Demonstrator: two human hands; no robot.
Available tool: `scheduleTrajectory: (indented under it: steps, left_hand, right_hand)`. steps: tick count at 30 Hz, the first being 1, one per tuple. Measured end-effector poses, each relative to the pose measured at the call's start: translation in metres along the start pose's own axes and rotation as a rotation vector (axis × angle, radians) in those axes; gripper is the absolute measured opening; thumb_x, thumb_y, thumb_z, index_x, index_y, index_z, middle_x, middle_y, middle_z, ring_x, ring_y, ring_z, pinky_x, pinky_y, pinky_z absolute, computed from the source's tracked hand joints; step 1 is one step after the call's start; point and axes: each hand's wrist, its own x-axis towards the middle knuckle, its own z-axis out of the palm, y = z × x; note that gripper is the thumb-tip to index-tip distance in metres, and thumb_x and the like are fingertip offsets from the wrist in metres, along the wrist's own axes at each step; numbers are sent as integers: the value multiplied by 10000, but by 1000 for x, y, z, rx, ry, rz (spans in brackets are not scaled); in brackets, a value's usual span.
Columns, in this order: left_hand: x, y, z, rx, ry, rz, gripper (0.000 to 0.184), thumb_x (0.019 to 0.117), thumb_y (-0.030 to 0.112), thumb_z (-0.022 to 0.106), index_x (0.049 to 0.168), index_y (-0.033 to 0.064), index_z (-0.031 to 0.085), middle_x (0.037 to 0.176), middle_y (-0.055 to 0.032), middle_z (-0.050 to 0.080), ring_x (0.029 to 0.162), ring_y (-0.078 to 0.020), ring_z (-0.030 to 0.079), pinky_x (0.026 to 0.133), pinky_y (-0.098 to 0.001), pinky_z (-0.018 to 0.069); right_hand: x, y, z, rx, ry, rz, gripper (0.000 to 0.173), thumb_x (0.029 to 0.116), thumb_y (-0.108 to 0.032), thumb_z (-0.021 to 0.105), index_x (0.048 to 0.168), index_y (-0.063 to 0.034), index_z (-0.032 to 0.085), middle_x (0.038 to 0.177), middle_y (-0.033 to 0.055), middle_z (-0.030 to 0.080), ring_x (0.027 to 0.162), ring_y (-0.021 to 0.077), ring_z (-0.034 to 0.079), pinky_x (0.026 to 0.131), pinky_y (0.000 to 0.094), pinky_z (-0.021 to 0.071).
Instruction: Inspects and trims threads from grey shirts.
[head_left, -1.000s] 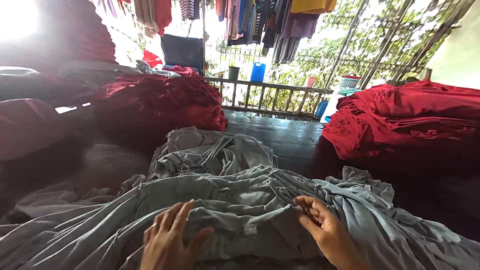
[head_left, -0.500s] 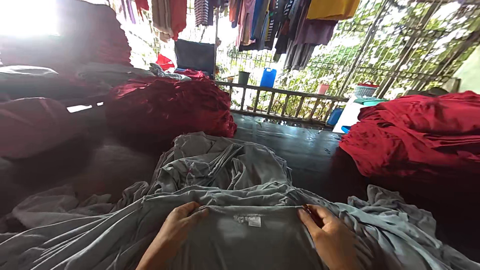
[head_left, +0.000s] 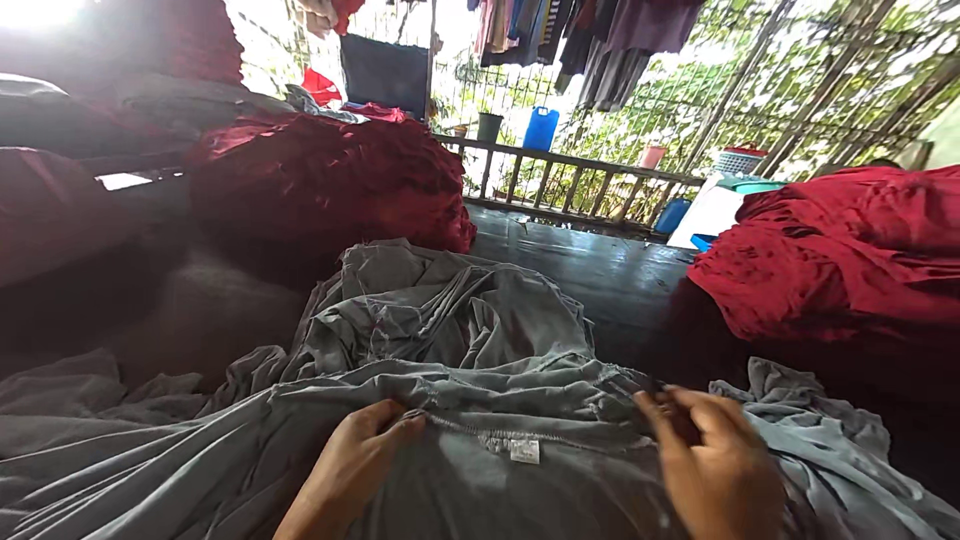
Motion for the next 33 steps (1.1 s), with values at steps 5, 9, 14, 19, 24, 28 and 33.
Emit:
scheduleTrajectory:
  steps: [5,9,14,19,24,28,33]
  left_hand:
    - [-1,1,0,15,4,9,103,966,83,632,866,65,646,713,73,545,659,-1,514,657,-212,431]
    - [-1,0,1,14,0,18,94,972,85,629,885,54,647,735,60,555,680,-11,523,680,-222,441]
    - [-5,15,-9,185,-123,9,150,997,142,642,1037,-1,663,830,-29,600,737,-79,543,716,-280,455]
    - [-8,43,-11,379,-228,11,329,975,194,700,1222,-11,634,1021,-141,657,874,-212,613,827,-393,498]
    - [-15,54,-16,358,-311,42,466,885,242,805,1246,3,633,1129,-154,657,992,-234,620,894,-419,490]
    - [-13,52,-8,340,-329,146,456,888,301,797,1196,-11,669,1106,-168,682,1026,-268,640,921,-456,495]
    - [-3,48,6,398,-396,161,368,971,302,703,1164,-11,714,1091,-205,704,1050,-330,656,945,-513,481]
  right_hand:
    - [10,-17,-36,509,-42,258,205,1037,-93,476,1050,80,586,798,-106,537,610,-125,430,573,87,385]
    - [0,-9,-25,540,-406,297,280,1042,-66,473,1172,119,637,998,105,704,789,65,678,732,253,583]
    - [30,-4,-42,666,84,395,309,1088,-102,304,1246,85,493,977,-37,649,774,-12,675,727,185,592]
    - [9,-22,-52,923,-371,376,270,1074,-43,301,1117,-63,566,803,-118,706,656,13,677,639,211,595]
    - [4,-19,-41,659,-312,381,254,1067,-59,389,1195,84,555,805,-80,599,600,-60,536,575,133,485]
    - [-9,-40,-42,662,-514,26,361,990,-134,618,1198,160,590,877,0,648,725,-86,528,687,128,465]
    - [-21,-58,-13,371,-611,-134,548,796,-132,825,1217,158,628,1064,277,702,831,301,675,745,423,544]
